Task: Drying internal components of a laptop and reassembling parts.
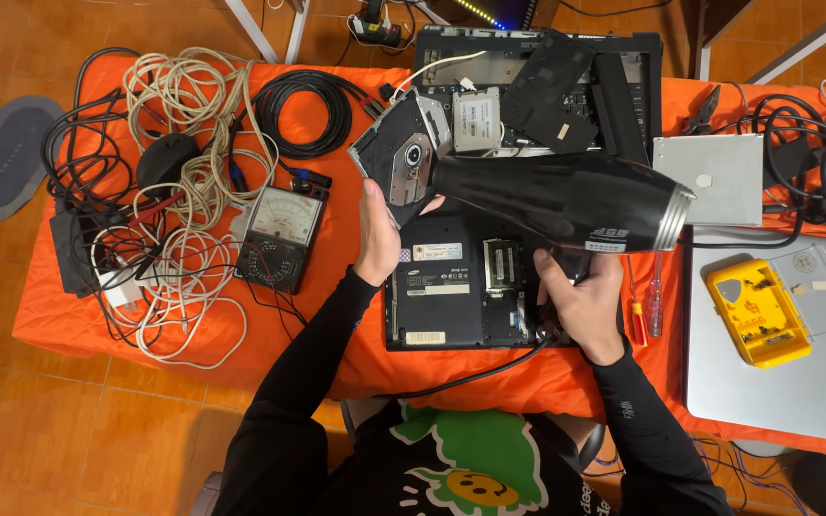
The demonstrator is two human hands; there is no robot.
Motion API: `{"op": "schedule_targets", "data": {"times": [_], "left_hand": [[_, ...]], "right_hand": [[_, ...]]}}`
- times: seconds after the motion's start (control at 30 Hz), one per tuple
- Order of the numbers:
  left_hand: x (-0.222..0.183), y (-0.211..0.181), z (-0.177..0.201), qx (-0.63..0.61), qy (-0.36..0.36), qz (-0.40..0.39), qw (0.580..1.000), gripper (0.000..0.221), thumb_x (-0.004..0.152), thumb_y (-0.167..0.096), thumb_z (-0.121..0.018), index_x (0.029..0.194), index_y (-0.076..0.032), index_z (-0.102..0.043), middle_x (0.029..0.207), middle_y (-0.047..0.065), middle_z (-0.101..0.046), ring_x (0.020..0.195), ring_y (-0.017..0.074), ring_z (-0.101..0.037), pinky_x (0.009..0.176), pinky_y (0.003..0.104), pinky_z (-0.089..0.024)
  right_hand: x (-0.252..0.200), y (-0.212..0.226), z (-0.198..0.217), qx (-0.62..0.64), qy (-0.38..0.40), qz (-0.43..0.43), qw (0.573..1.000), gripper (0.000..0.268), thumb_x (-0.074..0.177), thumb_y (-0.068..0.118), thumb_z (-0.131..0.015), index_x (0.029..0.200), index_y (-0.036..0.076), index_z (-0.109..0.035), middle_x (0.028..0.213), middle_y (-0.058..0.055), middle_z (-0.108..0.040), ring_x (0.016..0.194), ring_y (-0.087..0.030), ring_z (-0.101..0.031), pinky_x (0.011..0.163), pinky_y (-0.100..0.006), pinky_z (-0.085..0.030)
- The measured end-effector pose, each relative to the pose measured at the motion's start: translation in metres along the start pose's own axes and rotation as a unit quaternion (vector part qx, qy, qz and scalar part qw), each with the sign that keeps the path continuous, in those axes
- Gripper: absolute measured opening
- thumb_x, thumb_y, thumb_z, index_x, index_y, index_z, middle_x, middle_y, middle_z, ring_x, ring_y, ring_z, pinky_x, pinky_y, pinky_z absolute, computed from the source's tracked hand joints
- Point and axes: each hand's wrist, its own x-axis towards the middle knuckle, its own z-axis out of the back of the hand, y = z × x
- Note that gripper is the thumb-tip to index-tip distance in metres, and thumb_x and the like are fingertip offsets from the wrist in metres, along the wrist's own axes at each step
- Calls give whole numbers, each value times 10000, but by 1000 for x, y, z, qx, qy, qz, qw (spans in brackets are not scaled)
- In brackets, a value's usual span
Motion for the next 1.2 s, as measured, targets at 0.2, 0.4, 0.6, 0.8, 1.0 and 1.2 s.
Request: {"op": "schedule_targets", "data": {"times": [0.2,0.4,0.6,0.8,1.0,1.2], "left_hand": [[0,7,3,-43,9,13,999,862,1094,-580,-189,1200,154,-629,1168,197,-732,1099,265,-724,1032,371,-565],[-6,48,23,78,-36,74,994,854,1144,-548,-166,1103,175,-619,1011,237,-646,922,266,-491,877,352,-370],[-1,12,6,40,-19,-17,999,786,1107,-567,-187,1084,93,-614,1065,133,-714,970,168,-635,923,279,-479],[-5,38,16,41,-26,-18,999,786,1157,-561,-187,1128,113,-591,1096,158,-689,993,180,-617,940,290,-486],[-2,27,12,14,-50,105,993,729,1125,-513,-180,1225,154,-456,1087,272,-531,926,273,-508,835,355,-438],[1,32,8,-23,14,-27,999,686,1116,-577,-249,1173,57,-506,1077,101,-613,960,208,-602,840,372,-535]], "right_hand": [[-2,-2,1,-8,2,6,1000,141,967,69,-699,1001,-8,-585,744,-24,-632,514,-97,-578,486,-236,-462],[0,5,-2,-13,-3,8,1000,143,959,59,-697,993,-8,-575,728,-22,-629,502,-95,-577,478,-236,-457],[-1,5,-2,-19,0,14,1000,132,970,45,-693,1008,-10,-580,732,-28,-631,501,-99,-575,476,-241,-455],[-2,6,-3,-17,-13,13,1000,136,969,33,-691,1028,-14,-578,761,-33,-630,510,-101,-570,478,-240,-453],[2,3,-2,3,-48,26,999,209,966,23,-685,1107,-8,-535,854,-42,-629,537,-108,-586,466,-246,-476],[8,10,5,32,-40,36,998,140,997,-4,-667,1080,-23,-557,867,-57,-612,553,-139,-592,480,-276,-484]]}}
